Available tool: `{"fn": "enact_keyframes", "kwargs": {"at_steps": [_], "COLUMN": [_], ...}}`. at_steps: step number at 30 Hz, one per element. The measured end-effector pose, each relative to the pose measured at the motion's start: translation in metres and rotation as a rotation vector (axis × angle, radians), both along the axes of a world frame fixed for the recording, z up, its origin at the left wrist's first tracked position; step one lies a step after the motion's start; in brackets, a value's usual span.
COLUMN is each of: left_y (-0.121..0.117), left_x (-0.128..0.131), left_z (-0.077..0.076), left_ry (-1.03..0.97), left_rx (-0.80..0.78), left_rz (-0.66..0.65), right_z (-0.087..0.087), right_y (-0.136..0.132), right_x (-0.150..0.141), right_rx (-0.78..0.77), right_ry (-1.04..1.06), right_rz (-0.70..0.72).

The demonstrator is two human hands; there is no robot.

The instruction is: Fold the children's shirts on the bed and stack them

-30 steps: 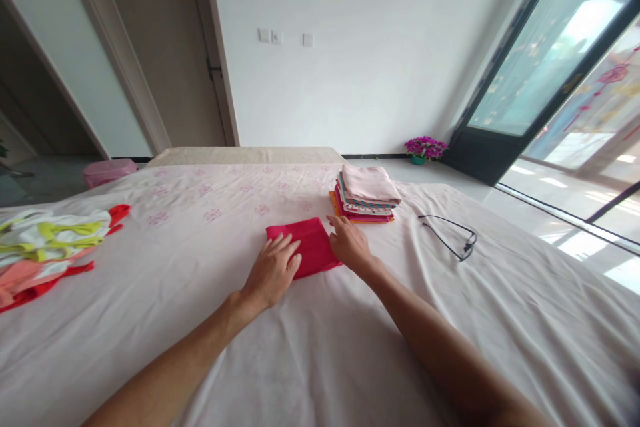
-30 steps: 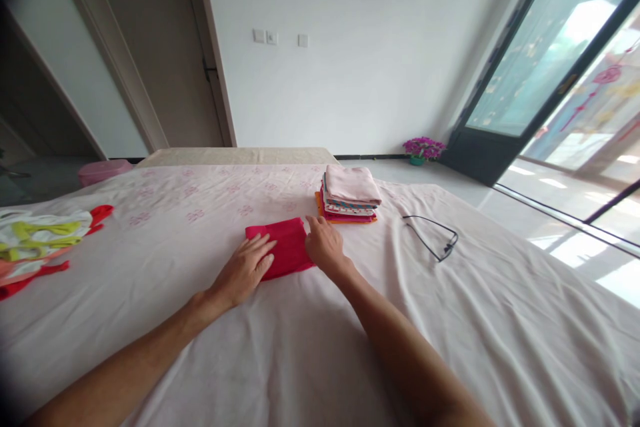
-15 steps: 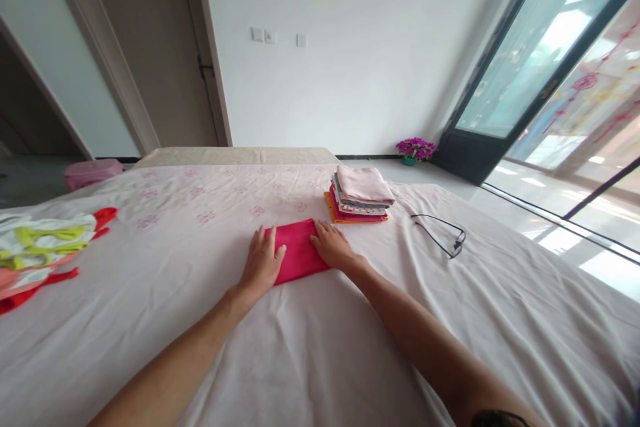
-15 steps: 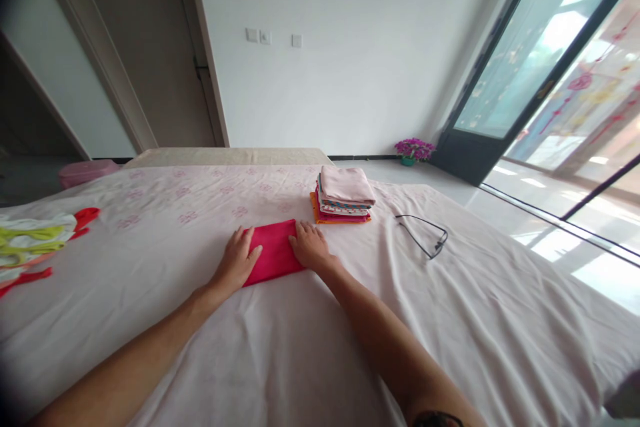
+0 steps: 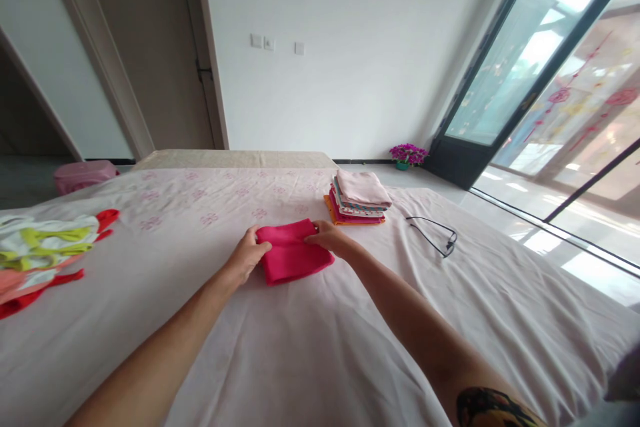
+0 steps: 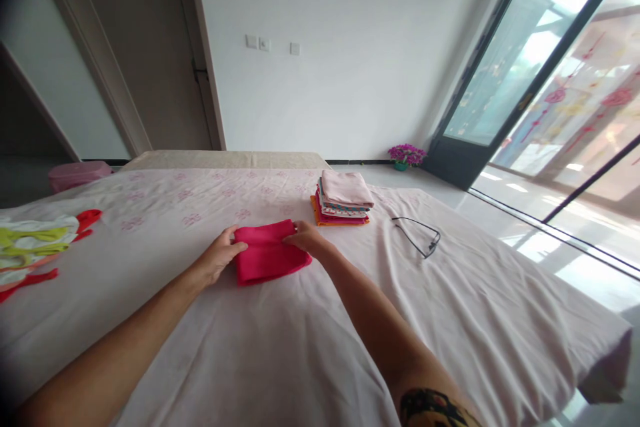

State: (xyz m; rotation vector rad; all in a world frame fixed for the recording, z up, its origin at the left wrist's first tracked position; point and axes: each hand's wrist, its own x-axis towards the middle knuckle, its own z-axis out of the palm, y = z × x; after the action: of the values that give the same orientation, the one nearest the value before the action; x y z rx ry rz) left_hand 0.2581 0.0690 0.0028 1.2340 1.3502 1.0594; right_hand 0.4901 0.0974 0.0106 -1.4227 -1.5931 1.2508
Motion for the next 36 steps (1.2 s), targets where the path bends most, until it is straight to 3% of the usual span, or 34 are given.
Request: {"fn": "enact_keyframes", "kwargs": {"at_steps": [6, 9, 12, 15, 17, 19, 22, 25, 36], "left_y": [-0.014, -0.018, -0.024, -0.036, -0.047, -0.056, -0.064, -0.064, -0.055], "left_x": [-0.086, -0.126, -0.146, -0.138, -0.121, -0.102, -0.079, -0.07, -0.072], "left_z": [0.024, 0.016, 0.0, -0.01, -0.01, -0.01, -0.011, -0.015, -0.021], "left_ry": [0.019, 0.25, 0.698, 1.008, 1.022, 0.998, 1.024, 1.047, 0.928], "left_rx": [0.017, 0.008, 0.165, 0.537, 0.755, 0.857, 0.834, 0.766, 0.643], "left_rz": [0.079, 0.1, 0.177, 0.221, 0.114, -0.037, -0.171, -0.214, -0.068], "right_z": [-0.002, -0.014, -0.024, -0.025, -0.024, -0.023, -0.023, -0.023, -0.017], "right_y": [0.011, 0.02, 0.024, 0.024, 0.02, 0.013, 0.002, -0.006, -0.008], "right_x": [-0.083, -0.119, -0.129, -0.114, -0.098, -0.082, -0.066, -0.06, -0.061], "right_rx": [-0.022, 0.016, 0.097, 0.118, 0.112, 0.104, 0.101, 0.119, 0.179], "right_ry": [0.297, 0.153, -0.113, -0.193, -0.178, -0.118, -0.025, -0.009, -0.095], "right_rz": [0.134, 0.142, 0.113, 0.031, 0.03, 0.101, 0.236, 0.311, 0.533]}}
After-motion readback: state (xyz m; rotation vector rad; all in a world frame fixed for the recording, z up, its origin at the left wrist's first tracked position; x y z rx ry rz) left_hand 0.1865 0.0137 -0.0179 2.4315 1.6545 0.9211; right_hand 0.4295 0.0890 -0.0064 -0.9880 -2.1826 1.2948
